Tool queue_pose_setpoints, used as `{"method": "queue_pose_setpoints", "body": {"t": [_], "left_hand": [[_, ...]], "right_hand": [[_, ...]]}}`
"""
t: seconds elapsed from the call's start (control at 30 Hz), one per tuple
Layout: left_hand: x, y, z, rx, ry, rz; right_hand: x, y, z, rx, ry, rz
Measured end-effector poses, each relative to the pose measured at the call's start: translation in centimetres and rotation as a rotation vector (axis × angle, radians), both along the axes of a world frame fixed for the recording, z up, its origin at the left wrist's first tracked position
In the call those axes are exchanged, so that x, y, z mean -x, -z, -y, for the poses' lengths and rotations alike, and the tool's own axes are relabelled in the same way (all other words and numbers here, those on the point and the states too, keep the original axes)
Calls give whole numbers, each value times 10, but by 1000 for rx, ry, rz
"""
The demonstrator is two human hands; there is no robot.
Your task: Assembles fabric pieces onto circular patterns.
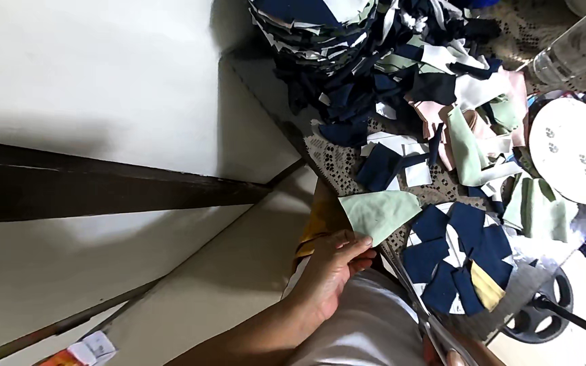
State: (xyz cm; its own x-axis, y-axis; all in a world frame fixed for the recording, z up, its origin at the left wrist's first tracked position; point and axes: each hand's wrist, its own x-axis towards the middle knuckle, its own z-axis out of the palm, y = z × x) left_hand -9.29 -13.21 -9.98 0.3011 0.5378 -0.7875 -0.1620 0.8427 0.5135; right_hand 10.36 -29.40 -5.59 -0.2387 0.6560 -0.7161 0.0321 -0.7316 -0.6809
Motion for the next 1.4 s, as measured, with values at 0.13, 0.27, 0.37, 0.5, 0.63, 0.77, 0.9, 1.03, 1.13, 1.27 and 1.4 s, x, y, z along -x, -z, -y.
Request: {"method": "queue_pose_setpoints", "body": {"t": [0.13, 0.27, 0.37, 0.5, 0.63, 0.77, 0.9, 1.03, 1.13, 1.27, 1.4], "left_hand": [[1, -7, 2, 104, -41, 53], [0, -15, 1, 217, -92, 102], [0, -16, 0, 249, -109, 134], [1, -15, 2, 260, -131, 160], [1, -13, 3, 258, -136, 168], [1, -13, 3, 226, -114, 159], [0, -13, 3, 231, -119, 160], [0, -12, 3, 240, -125, 166], [0, -12, 3, 247, -132, 166], [0, -12, 3, 254, -138, 164], [0, -12, 3, 261, -146, 161]], "right_hand": [[4, 0, -7, -16, 12, 10], [9, 0, -19, -24, 15, 23], [14, 2, -25, -21, 34, 26], [17, 2, -30, -13, 55, 50], [17, 1, -34, 20, 58, 56], [19, 1, -33, -24, 82, 54], [20, -1, -35, -15, 66, 101], [21, -1, -35, -20, 53, 160], [20, 1, -34, -47, 38, 193], [19, 1, -34, -62, 24, 207], [19, 1, -34, -45, 22, 234]]}}
